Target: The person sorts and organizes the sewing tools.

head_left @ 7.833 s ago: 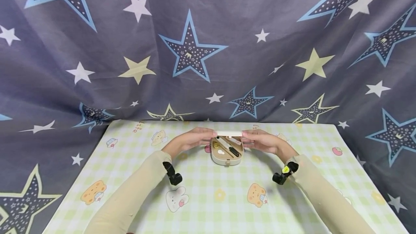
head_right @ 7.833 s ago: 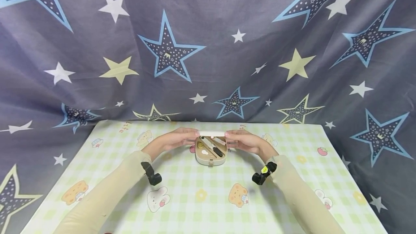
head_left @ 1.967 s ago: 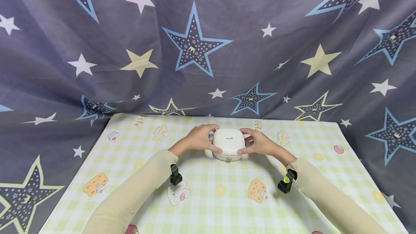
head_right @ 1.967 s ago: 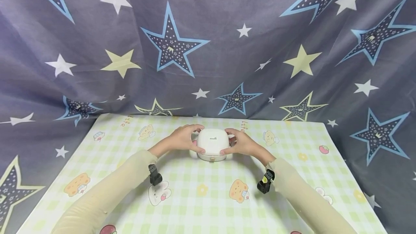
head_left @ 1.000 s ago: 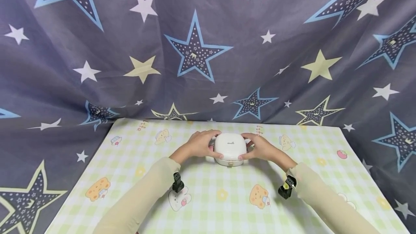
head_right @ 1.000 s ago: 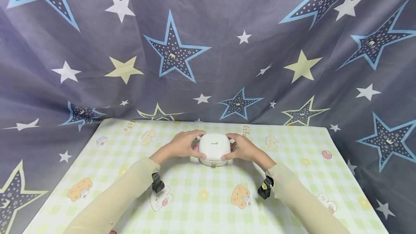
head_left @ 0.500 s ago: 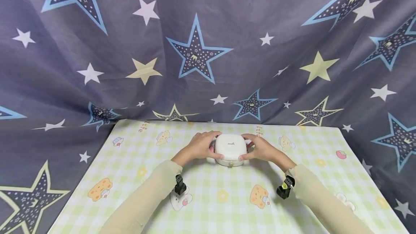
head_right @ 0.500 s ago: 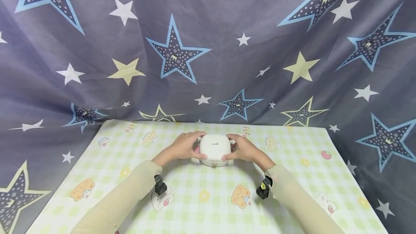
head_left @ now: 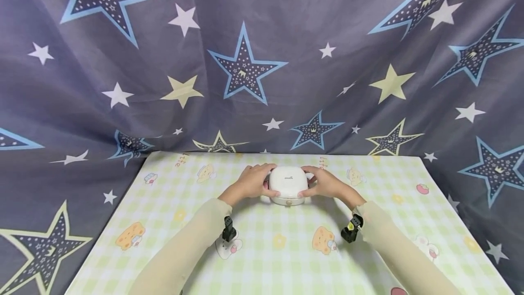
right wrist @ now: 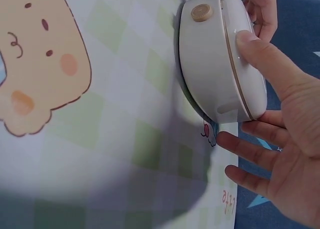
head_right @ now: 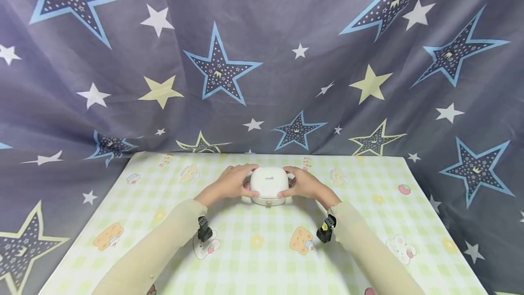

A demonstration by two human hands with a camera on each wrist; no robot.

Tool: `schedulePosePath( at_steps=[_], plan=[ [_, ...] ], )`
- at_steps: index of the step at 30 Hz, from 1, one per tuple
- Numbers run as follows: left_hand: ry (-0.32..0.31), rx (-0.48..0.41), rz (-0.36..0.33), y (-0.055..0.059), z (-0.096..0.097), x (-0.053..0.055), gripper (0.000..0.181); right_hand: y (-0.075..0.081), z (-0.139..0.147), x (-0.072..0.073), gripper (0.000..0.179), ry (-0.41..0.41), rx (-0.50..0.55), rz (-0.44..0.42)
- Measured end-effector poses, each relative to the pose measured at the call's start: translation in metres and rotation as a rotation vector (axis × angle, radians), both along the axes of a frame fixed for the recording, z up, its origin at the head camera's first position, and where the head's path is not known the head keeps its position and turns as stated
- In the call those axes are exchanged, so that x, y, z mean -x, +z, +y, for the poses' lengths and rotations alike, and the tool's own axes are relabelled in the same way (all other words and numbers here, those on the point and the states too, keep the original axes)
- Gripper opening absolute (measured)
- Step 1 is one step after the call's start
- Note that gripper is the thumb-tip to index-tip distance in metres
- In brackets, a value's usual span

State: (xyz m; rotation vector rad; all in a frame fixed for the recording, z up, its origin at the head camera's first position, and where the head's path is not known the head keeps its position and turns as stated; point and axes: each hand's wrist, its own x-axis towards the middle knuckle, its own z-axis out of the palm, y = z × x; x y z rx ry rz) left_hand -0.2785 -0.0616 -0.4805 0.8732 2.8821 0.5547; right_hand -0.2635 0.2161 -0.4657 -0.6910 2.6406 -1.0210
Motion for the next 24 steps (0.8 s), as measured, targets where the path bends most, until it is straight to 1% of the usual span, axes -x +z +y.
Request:
schedulePosePath(
  at_steps=[3, 7, 12, 14, 19, 24],
  plan=[
    [-0.005, 0.016, 0.01, -0.0015, 0.0009, 0.0055, 0.094, 0.0002, 0.0001, 0.0031, 0.086, -0.016, 0.002, -0.01],
    [-0.013, 0.046, 0.013, -0.0027, 0.0025, 0.0081, 0.095, 0.0008, 0.0003, 0.0054, 0.086, -0.009, -0.012, -0.023],
    [-0.022, 0.077, 0.073, -0.0008, 0.0046, 0.0102, 0.094, 0.0031, 0.0016, 0.0081, 0.087, -0.013, -0.021, -0.023],
    [-0.027, 0.085, 0.083, -0.0002, 0.0048, 0.0097, 0.094, 0.0036, 0.0022, 0.0083, 0.088, -0.013, -0.033, -0.028],
    [-0.037, 0.094, 0.074, 0.0004, 0.0011, 0.0082, 0.094, 0.005, -0.0004, 0.0085, 0.093, 0.022, -0.069, -0.033],
    [-0.04, 0.095, 0.062, 0.0056, -0.0032, 0.0083, 0.096, 0.0049, -0.0038, 0.0085, 0.098, 0.029, -0.1, -0.03]
  ],
)
